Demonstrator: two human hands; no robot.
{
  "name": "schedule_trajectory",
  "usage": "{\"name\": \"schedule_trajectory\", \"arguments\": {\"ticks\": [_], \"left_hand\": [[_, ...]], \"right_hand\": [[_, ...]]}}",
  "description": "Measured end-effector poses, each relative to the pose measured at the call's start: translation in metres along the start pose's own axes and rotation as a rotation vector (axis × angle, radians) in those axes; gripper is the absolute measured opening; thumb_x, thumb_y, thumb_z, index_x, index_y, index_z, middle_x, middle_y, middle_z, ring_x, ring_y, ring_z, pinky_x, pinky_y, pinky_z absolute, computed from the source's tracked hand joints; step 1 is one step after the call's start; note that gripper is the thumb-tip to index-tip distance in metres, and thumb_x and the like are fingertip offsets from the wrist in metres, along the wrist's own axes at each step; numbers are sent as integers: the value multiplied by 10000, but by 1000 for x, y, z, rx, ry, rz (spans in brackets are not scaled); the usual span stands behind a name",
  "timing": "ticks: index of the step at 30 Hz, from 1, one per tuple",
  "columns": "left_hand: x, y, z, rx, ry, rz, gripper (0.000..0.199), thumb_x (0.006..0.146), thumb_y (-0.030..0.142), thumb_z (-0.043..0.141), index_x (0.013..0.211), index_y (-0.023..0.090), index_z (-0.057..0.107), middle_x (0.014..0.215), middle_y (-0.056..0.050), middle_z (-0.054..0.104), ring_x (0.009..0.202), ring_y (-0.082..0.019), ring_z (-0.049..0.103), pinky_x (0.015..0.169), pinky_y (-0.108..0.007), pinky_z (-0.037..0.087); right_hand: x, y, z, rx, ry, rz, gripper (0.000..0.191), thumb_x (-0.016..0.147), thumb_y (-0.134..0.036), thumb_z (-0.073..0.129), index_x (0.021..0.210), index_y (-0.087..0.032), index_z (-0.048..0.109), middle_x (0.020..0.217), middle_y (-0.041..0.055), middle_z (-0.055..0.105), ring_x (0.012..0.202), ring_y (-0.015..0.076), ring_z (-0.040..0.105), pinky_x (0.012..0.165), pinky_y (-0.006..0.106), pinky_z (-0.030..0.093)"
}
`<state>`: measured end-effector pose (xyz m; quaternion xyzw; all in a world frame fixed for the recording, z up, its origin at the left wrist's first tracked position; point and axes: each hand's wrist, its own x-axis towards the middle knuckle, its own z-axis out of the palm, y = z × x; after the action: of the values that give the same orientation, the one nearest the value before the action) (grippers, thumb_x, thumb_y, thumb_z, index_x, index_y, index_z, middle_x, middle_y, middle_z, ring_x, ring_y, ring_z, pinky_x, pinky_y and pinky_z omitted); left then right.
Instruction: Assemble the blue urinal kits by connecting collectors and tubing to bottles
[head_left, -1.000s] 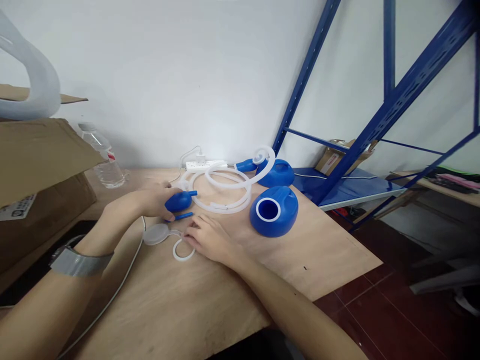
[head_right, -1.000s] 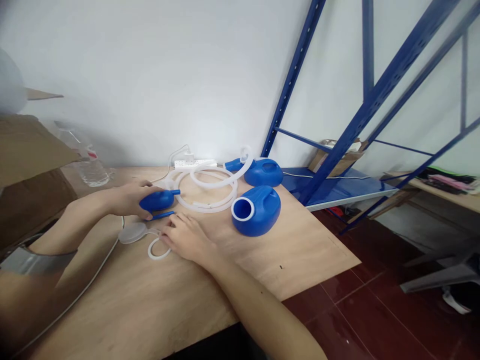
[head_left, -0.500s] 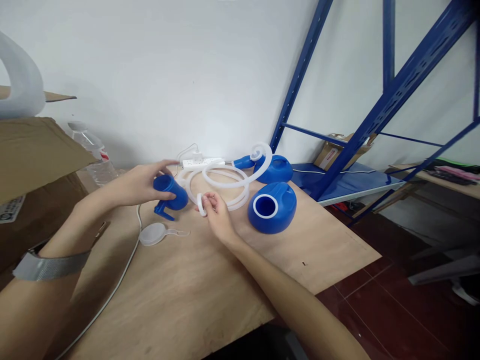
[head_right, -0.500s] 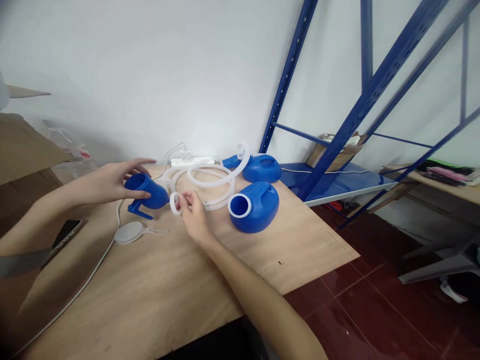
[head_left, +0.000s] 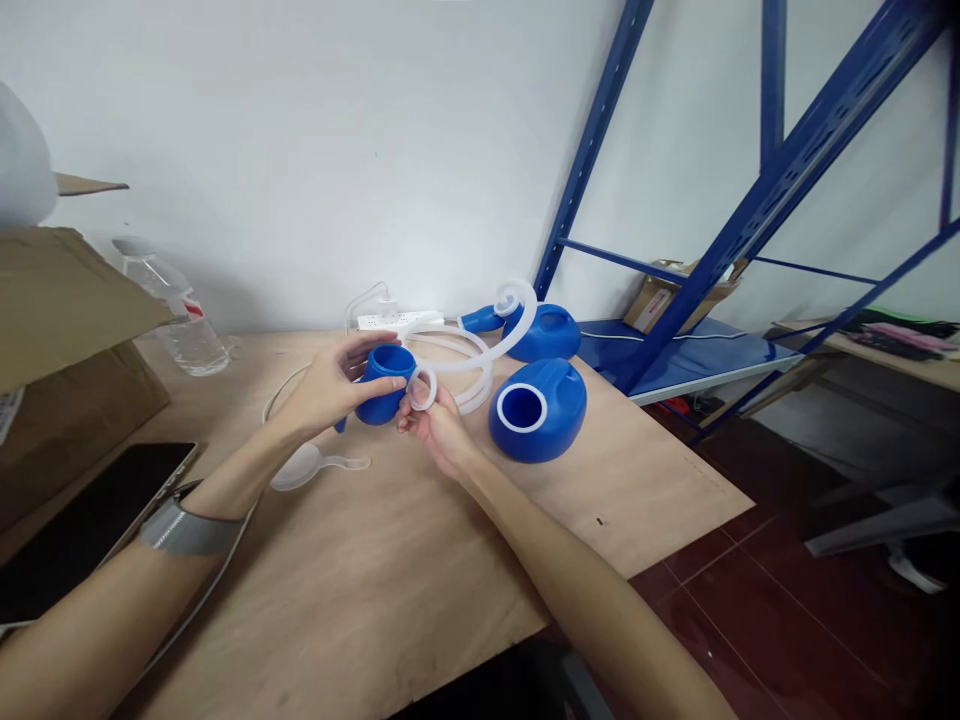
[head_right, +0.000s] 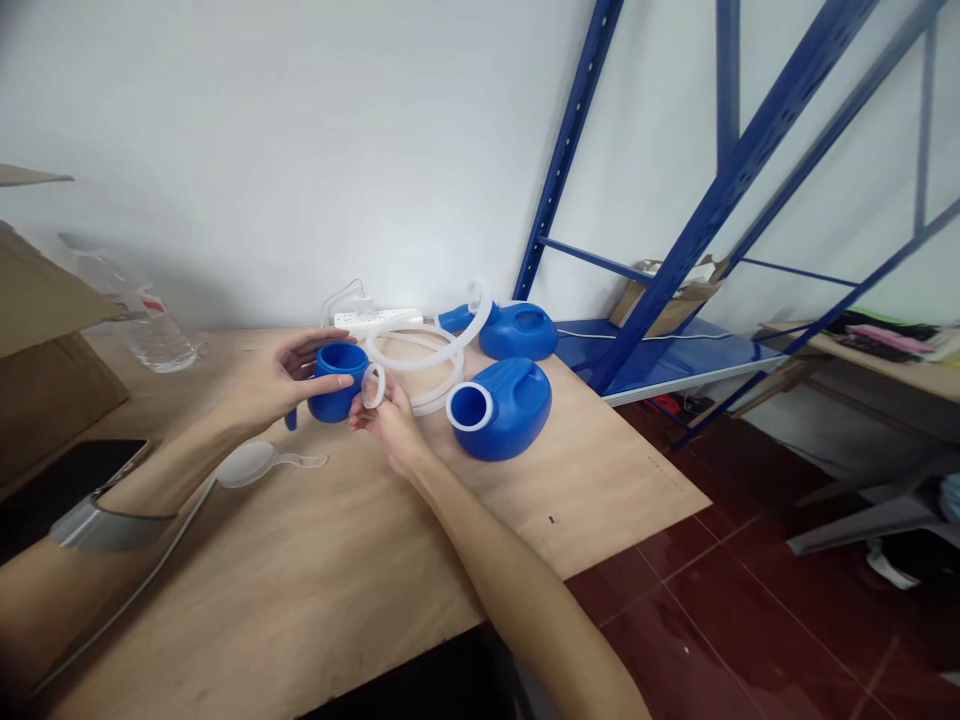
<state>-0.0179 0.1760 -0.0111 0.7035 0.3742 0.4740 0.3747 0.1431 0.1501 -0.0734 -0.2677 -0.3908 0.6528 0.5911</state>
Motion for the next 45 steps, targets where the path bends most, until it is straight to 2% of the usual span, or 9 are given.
{"name": "schedule_trajectory", "arguments": {"ticks": [9,16,22,28,32,34,39,42,45], "left_hand": [[-5,-2,5,158,-81,-39,864,734,486,801,1501,204,520,1434,-164,676,1293,-347,665,1156,-535,478],[-5,-13,-7,240,-158,-59,889,748,551,775,1531,213,526,1549,-152,587,1375,-362,600,1149,-510,493],[-11,-28,-9,70,93,-163,779,643,606,873,1256,164,686,1294,-164,751,1199,-357,697,1029,-495,579],[-20,12,-18,321,-7,-94,850,731,616,793,1447,204,591,1364,-152,718,1208,-388,696,955,-510,608],[-40,32,-15,670,-112,106,844,816,590,667,1546,196,511,1436,-168,668,1304,-419,632,1084,-552,516],[-52,33,-11,784,-125,125,871,838,572,633,1604,208,435,1371,-161,705,1226,-410,675,1017,-520,545],[-72,27,-11,833,-125,91,935,877,556,609,1686,246,258,916,-44,786,628,-258,695,644,-362,529],[-77,24,-12,794,-116,152,778,906,514,607,1629,320,396,1092,-46,795,560,-189,645,639,-344,522],[-79,24,-7,687,-42,155,669,887,522,643,1516,316,545,1307,-72,750,783,-234,726,712,-348,568]], "right_hand": [[6,1,-10,-143,9,57,293,781,-435,749,832,-226,550,614,-69,571,545,102,526,560,241,439],[7,-1,-8,-128,19,47,299,757,-415,744,797,-230,512,622,-83,558,541,86,502,556,223,413],[4,-7,-3,-79,6,46,439,772,-415,741,1158,-225,656,620,-89,559,540,88,481,555,220,381],[7,-9,-3,6,57,-57,456,753,-327,732,1182,-268,585,624,-102,557,562,104,511,540,218,379],[3,-22,3,-113,50,-221,335,822,-402,719,1108,-271,604,632,-87,571,574,114,518,564,236,413],[-2,-25,7,-252,44,-277,286,859,-439,699,1073,-254,657,644,-70,579,572,112,505,578,247,416],[-11,-6,8,-481,46,-358,272,960,-461,617,1074,-243,735,641,-55,527,580,124,451,578,260,392],[-13,3,9,-473,37,-388,243,977,-424,606,1071,-250,748,769,-18,646,682,147,556,690,284,472],[-17,1,16,-456,55,-409,208,964,-394,620,1033,-251,755,934,21,724,846,183,648,802,310,516]]}}
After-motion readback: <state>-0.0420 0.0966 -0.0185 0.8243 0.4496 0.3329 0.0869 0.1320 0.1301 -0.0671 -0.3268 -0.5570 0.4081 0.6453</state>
